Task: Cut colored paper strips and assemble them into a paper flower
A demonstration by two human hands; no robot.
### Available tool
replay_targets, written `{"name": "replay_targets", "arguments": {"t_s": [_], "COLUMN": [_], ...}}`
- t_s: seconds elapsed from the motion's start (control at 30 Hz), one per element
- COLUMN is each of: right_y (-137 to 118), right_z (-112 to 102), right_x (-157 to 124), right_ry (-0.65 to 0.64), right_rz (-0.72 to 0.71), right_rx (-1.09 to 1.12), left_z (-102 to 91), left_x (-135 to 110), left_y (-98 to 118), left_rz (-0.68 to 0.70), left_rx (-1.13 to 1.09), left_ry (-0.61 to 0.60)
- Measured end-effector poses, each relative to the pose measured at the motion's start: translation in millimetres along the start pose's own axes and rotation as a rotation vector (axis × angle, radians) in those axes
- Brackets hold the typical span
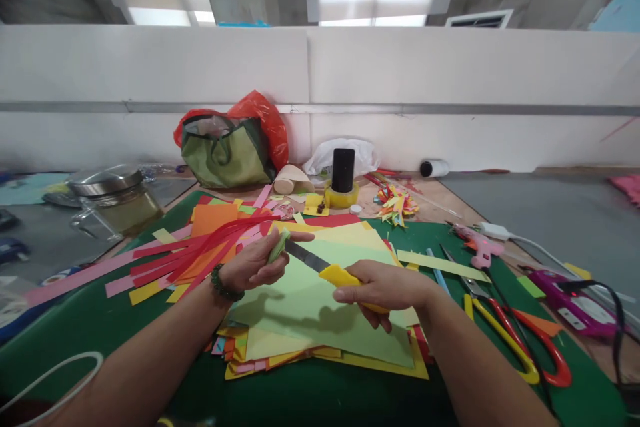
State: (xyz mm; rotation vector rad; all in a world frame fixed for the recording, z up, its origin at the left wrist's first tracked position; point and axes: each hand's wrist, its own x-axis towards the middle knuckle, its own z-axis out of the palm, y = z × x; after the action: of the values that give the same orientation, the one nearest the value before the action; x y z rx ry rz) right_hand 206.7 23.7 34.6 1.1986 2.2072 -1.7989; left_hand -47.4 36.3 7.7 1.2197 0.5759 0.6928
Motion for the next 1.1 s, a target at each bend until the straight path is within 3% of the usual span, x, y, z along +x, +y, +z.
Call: {"name": "replay_targets", "arguments": {"t_s": [0.3,0.57,0.7,0.8,0.93,1.0,1.1], "right_y": [-0.1,-1.3,0.9,6.6,16.4,19.8,19.6], "right_z": [7.0,12.9,1.1,-8.3,-17.1,-21.1,-23.6], "right_x": [11.2,16.9,6.6,7.0,20.8,25.9,26.1], "right_ry": [0.094,0.189,0.354,0.399,0.547,0.615,0.615], "right_rz": [0.056,0.043,0.015,0.025,0.199,0.291,0.329], "right_rx": [-0.008,-0.013,-0.036,-0.063,-0.179,-0.287,-0.490], "left_z": [9.9,5.1,1.2,-4.8,-15.7,-20.0,-23.6], "left_x": [-0.8,1.9,0.2,1.0,5.5,7.5,9.2], "left_y": [1.9,-4.6,0.5,5.8,10.2,10.2,8.2], "left_rz": [-0.044,-0.080,-0.067,-0.023,-0.013,0.009,0.076], "left_rx": [0.194,0.349,0.289,0.222,0.116,0.145,0.260], "left_ry": [-0.012,0.040,0.042,0.178,0.419,0.499,0.580]}}
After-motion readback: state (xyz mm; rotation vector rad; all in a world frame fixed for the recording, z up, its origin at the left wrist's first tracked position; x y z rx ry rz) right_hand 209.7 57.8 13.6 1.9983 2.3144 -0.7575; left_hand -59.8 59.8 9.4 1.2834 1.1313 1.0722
